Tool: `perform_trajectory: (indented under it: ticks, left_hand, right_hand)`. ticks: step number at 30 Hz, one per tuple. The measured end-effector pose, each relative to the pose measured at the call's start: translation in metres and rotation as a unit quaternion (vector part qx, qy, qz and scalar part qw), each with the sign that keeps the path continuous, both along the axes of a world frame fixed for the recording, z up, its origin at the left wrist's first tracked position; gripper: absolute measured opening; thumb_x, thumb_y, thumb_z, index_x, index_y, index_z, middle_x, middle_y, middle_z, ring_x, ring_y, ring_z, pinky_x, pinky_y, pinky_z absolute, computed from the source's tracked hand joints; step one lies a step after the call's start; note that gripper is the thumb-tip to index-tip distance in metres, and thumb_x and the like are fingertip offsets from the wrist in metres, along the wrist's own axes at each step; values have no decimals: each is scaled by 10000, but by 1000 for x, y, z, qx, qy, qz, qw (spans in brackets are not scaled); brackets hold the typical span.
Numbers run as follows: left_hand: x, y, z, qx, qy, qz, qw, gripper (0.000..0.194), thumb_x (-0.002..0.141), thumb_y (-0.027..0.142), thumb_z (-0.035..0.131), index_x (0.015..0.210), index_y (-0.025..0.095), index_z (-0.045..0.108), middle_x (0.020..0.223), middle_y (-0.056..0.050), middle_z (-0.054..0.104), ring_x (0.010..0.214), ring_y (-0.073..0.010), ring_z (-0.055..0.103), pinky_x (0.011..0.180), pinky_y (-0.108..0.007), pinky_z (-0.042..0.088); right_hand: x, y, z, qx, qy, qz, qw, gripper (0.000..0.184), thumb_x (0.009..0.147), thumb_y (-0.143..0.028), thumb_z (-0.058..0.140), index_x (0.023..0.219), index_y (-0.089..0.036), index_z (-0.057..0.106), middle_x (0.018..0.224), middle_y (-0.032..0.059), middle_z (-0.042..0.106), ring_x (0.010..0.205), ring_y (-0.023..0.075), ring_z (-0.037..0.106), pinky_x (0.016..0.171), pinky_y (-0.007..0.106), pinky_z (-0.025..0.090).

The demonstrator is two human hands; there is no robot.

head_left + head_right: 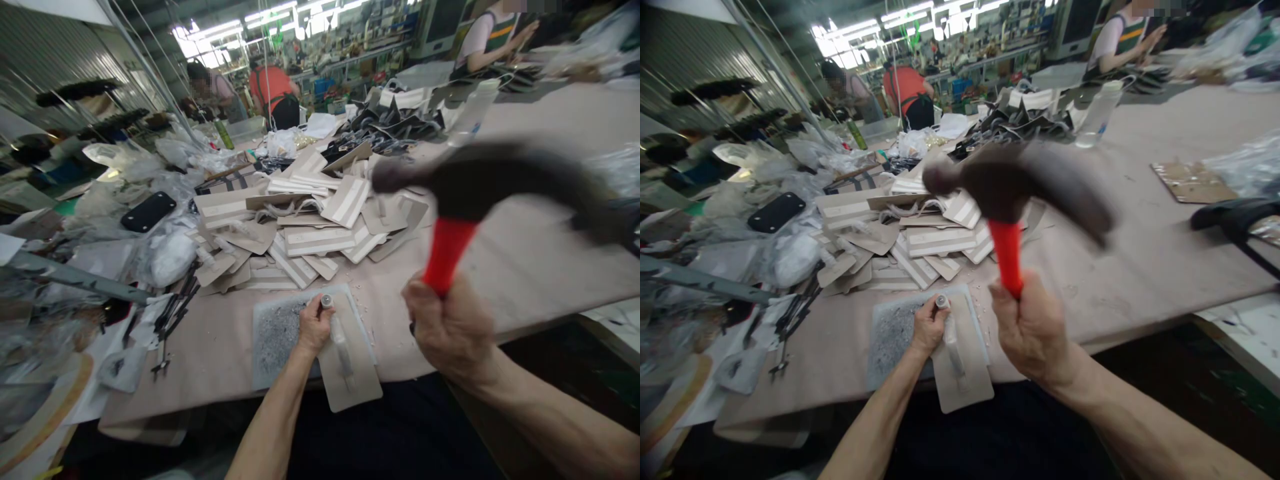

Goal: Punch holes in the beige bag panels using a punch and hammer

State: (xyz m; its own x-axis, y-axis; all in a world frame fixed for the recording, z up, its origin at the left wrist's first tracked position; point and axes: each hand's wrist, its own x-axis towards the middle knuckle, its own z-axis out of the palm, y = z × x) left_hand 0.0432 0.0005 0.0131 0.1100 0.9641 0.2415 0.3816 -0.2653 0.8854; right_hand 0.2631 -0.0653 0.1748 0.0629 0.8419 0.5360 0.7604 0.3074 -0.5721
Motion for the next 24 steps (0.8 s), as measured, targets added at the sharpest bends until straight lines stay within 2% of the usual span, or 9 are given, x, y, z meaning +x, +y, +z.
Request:
perform_trajectory:
  ticks: [2, 4, 9, 13, 15, 17, 19, 22, 24]
  left_hand:
    - [0, 0, -2, -3, -3, 6, 1000, 146, 816, 221, 609, 940, 193, 681, 808, -18, 699, 738, -163, 635, 708, -245, 486]
    - [0, 0, -4, -2, -2, 9, 1000, 180, 810, 225, 615, 970, 192, 688, 785, -11, 691, 707, -157, 618, 690, -244, 483]
    - [0, 0, -5, -7, -20, 7, 1000, 149, 809, 246, 635, 933, 190, 697, 773, -13, 688, 721, -163, 626, 711, -251, 496]
    - [0, 1, -6, -13, -43, 4, 999, 146, 797, 243, 657, 926, 192, 702, 817, -26, 708, 758, -177, 650, 734, -263, 515]
    - [0, 1, -6, -18, -51, 12, 998, 147, 780, 250, 683, 912, 189, 704, 791, -23, 701, 734, -173, 648, 711, -256, 515]
    - [1, 1, -5, -28, -64, 21, 997, 176, 760, 262, 715, 919, 188, 705, 793, -22, 706, 730, -170, 652, 709, -255, 520]
    - [4, 2, -5, -43, -86, 25, 995, 212, 745, 276, 738, 935, 188, 704, 821, -24, 721, 750, -171, 664, 730, -262, 531]
    - [8, 4, -6, -77, -131, 34, 988, 235, 717, 289, 753, 919, 180, 700, 836, -19, 730, 767, -167, 677, 747, -261, 541]
    - [9, 7, -5, -105, -167, 51, 979, 270, 685, 296, 769, 909, 164, 696, 830, -17, 729, 764, -162, 679, 736, -255, 543]
  right_hand:
    - [-1, -4, -30, -94, -86, 66, 990, 277, 995, -388, 348, 775, -233, 414, 520, -34, 448, 433, 121, 377, 480, 280, 228]
    - [3, -6, -55, -216, -167, 104, 956, 285, 996, -373, 338, 775, -222, 438, 505, -26, 462, 413, 120, 365, 479, 291, 172]
    - [30, -6, -82, -350, -220, 52, 909, 251, 997, -401, 370, 892, -208, 492, 594, 20, 553, 496, 157, 484, 519, 301, 175]
    - [45, -7, -114, -421, -207, 0, 883, 267, 1008, -378, 341, 934, -193, 519, 668, 53, 602, 587, 196, 566, 546, 299, 274]
    - [41, -7, -125, -396, -235, -29, 887, 254, 994, -335, 369, 1008, -159, 552, 819, 113, 647, 708, 239, 608, 610, 328, 363]
    - [27, -8, -126, -296, -264, -27, 917, 285, 965, -266, 415, 1175, -123, 543, 1093, 187, 630, 926, 291, 610, 749, 388, 430]
    - [5, -8, -119, -171, -276, 60, 944, 397, 936, -182, 431, 1328, -141, 477, 1331, 195, 522, 1139, 309, 528, 902, 432, 418]
    - [-33, -7, -108, -78, -298, 279, 910, 380, 918, -123, 437, 1280, -204, 517, 1347, 126, 517, 1141, 262, 492, 934, 408, 406]
    - [-56, -5, -107, -73, -330, 348, 874, 248, 919, -130, 455, 1126, -199, 573, 1185, 100, 590, 1003, 237, 518, 876, 392, 416]
